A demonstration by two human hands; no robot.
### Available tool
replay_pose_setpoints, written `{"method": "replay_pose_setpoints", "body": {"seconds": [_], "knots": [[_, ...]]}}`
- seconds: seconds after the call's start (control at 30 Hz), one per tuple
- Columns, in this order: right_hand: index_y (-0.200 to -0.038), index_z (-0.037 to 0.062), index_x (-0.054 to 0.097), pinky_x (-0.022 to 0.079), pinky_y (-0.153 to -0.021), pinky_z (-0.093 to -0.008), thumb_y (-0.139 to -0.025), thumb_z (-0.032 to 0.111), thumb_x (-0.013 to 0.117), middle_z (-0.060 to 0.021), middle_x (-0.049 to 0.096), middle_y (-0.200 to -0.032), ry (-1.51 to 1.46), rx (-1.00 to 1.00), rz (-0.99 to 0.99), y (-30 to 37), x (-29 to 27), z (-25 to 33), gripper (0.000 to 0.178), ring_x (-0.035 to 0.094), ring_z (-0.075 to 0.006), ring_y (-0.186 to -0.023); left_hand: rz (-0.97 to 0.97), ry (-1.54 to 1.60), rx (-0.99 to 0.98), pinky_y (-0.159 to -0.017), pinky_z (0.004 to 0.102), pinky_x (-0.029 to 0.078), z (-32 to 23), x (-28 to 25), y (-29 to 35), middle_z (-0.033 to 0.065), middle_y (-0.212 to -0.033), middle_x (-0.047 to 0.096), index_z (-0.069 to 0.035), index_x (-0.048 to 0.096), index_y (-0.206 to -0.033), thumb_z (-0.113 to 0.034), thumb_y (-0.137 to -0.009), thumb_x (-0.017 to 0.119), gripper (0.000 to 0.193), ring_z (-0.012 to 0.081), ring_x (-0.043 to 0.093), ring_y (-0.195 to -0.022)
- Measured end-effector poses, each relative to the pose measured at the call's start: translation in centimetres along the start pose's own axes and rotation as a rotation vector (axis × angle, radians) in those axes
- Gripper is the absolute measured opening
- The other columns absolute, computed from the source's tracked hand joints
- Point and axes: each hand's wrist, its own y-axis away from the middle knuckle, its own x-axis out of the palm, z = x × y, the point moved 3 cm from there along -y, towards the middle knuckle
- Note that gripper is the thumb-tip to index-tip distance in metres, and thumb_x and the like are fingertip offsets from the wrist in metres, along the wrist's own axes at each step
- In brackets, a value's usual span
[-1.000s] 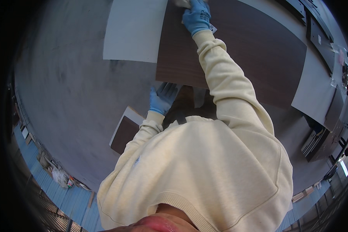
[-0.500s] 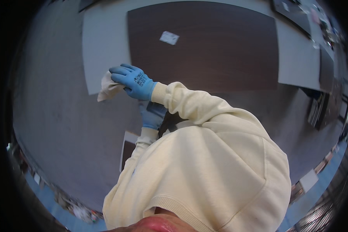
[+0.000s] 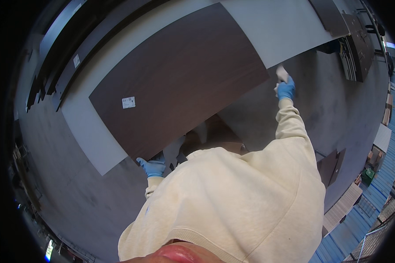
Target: The person picks up brown rectangular panels from a stack, wipes each side with a cloth, and places them on a table. The person repeats this process for several panels, handling them one at a time.
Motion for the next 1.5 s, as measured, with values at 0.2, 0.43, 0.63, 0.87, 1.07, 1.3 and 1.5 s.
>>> {"method": "replay_pose_setpoints", "body": {"seconds": [0.2,0.43,0.63,0.87,1.07,1.3,1.5], "knots": [[-0.145,0.0003,0.051,0.056,-0.095,-0.0406,-0.082,-0.011,0.057,-0.0172,0.06,-0.14,0.254,-1.047,-0.07,-2.7,8.4,12.5,0.064,0.067,-0.0328,-0.111,-0.263,0.012,0.127,-0.117,0.0482,0.04,1.4,1.4,-1.5,0.0071,-0.155,0.05,-0.02,0.046,-0.153,-0.086,-0.09,0.041,0.092,0.032,0.047,-0.14],[-0.125,0.0168,0.064,0.04,-0.116,-0.0496,-0.084,0.009,0.061,-0.0096,0.06,-0.139,0.508,-1.45,0.471,3.9,32.7,17.6,0.041,0.054,-0.0305,-0.135,-0.395,-0.024,0.326,-0.11,0.0505,0.046,3.1,3.5,-2.4,0.0061,-0.151,0.054,-0.022,0.05,-0.15,-0.085,-0.091,0.042,0.087,0.0322,0.052,-0.135],[-0.12,0.0137,0.068,0.046,-0.106,-0.0492,-0.086,0.014,0.063,-0.0134,0.066,-0.127,0.432,-1.216,0.081,-12.5,28.7,16.9,0.035,0.06,-0.0367,-0.119,-0.425,-0.075,0.343,-0.109,0.0515,0.047,3.1,3.9,-2.2,0.0052,-0.152,0.054,-0.022,0.051,-0.149,-0.086,-0.09,0.042,0.088,0.0324,0.052,-0.135],[-0.127,0.0038,0.065,0.043,-0.112,-0.0469,-0.083,0.009,0.07,-0.0202,0.058,-0.143,0.789,-0.794,0.043,-14.5,2.2,2.9,0.044,0.049,-0.0387,-0.138,-0.405,-0.092,0.362,-0.112,0.0481,0.044,3.8,4.8,-2.4,0.004,-0.156,0.05,-0.02,0.048,-0.153,-0.087,-0.091,0.034,0.092,0.0316,0.049,-0.139],[-0.138,0.0069,0.058,0.058,-0.089,-0.0376,-0.096,0.006,0.058,-0.0118,0.068,-0.12,0.227,-0.05,-0.038,-13.0,-6.5,4.5,0.042,0.067,-0.0276,-0.108,-0.378,-0.122,0.352,-0.115,0.0431,0.042,3.3,4.2,-3.7,0.0024,-0.158,0.049,-0.021,0.046,-0.154,-0.088,-0.092,0.03,0.093,0.0296,0.048,-0.141],[-0.132,0.0064,0.063,0.042,-0.116,-0.0488,-0.079,0.002,0.063,-0.0195,0.061,-0.139,0.602,-1.429,0.749,6.0,15.5,8.7,0.052,0.057,-0.0395,-0.129,-0.426,-0.106,0.334,-0.115,0.0425,0.043,3.4,5.0,-3.4,0.0008,-0.156,0.051,-0.023,0.046,-0.153,-0.089,-0.09,0.029,0.093,0.0285,0.05,-0.139],[-0.122,0.0076,0.063,0.048,-0.105,-0.0489,-0.077,0.004,0.069,-0.0183,0.062,-0.13,0.513,-1.128,0.376,-4.3,11.2,5.4,0.046,0.059,-0.0432,-0.116,-0.357,-0.133,0.289,-0.114,0.0429,0.043,2.9,4.3,-3.6,0.0007,-0.157,0.05,-0.024,0.046,-0.153,-0.089,-0.089,0.032,0.093,0.0287,0.05,-0.138]]}}
